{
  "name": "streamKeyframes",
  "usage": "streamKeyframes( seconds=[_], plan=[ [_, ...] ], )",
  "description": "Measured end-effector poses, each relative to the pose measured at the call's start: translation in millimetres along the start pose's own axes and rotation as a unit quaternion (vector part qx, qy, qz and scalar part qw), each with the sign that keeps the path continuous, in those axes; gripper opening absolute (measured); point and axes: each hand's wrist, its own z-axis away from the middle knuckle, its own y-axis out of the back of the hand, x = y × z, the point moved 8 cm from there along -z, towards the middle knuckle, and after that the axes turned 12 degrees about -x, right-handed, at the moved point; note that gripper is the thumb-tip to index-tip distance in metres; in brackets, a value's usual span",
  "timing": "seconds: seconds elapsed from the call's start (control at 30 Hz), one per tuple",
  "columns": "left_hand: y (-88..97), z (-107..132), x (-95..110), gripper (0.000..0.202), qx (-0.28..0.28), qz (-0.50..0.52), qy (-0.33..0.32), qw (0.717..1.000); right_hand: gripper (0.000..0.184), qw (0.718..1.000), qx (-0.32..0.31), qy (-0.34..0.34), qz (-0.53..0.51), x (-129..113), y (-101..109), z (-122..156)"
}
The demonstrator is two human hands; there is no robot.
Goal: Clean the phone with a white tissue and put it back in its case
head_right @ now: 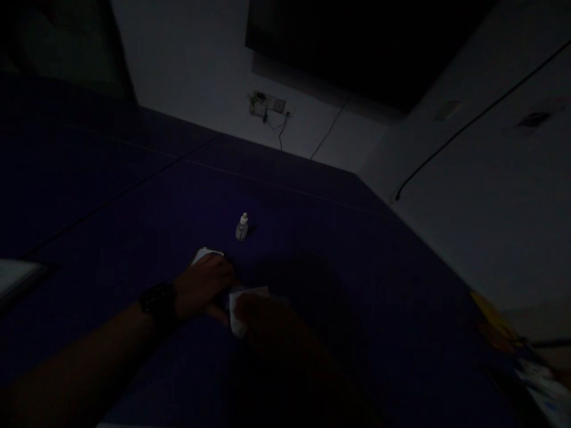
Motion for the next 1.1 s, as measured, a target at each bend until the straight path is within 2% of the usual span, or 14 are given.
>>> streamKeyframes(
  seconds=[0.13,0.23,0.33,0.47,0.57,0.7,0.77,0.87,0.93,1.0,1.1],
  plan=[
    [1.7,0.8,1.4,0.040,0.008,-0.018,0.001,1.000,0.054,1.000,-0.027,0.011,0.009,-2.6,-6.8,-15.3],
    [3.5,2.2,1.7,0.055,0.027,-0.008,-0.007,1.000,0.052,1.000,0.005,-0.008,-0.013,6.2,0.0,-8.3],
    [2.4,2.3,0.9,0.068,0.019,0.002,-0.006,1.000,0.053,0.999,0.026,0.001,-0.026,5.0,4.9,2.9],
    [1.6,3.2,1.8,0.050,-0.009,0.009,0.006,1.000,0.053,0.998,-0.047,-0.004,-0.036,-3.2,-5.1,-8.4],
    [2.8,4.9,2.4,0.057,-0.011,0.012,0.011,1.000,0.053,0.994,-0.088,-0.038,-0.058,2.8,-7.9,-13.0],
    [-1.0,5.8,-0.5,0.070,-0.029,0.004,0.016,0.999,0.048,0.984,-0.036,-0.109,-0.140,27.5,12.0,14.1],
    [-2.9,5.3,-1.9,0.070,-0.040,0.009,0.012,0.999,0.044,0.967,-0.004,-0.175,-0.186,44.5,25.1,35.2],
    [-1.4,3.6,-3.5,0.066,-0.034,0.033,0.005,0.999,0.042,0.933,0.004,-0.263,-0.248,61.6,36.8,61.9],
    [1.8,1.7,-5.2,0.060,-0.018,0.048,0.015,0.999,0.043,0.923,0.008,-0.270,-0.276,61.4,41.0,70.8],
    [4.3,-1.3,-5.5,0.054,-0.010,0.049,0.029,0.998,0.043,0.924,0.013,-0.247,-0.291,53.5,40.1,73.5],
    [7.8,-7.2,-3.7,0.046,-0.012,0.011,0.060,0.998,0.041,0.933,0.012,-0.228,-0.279,38.7,26.1,74.4]
  ],
)
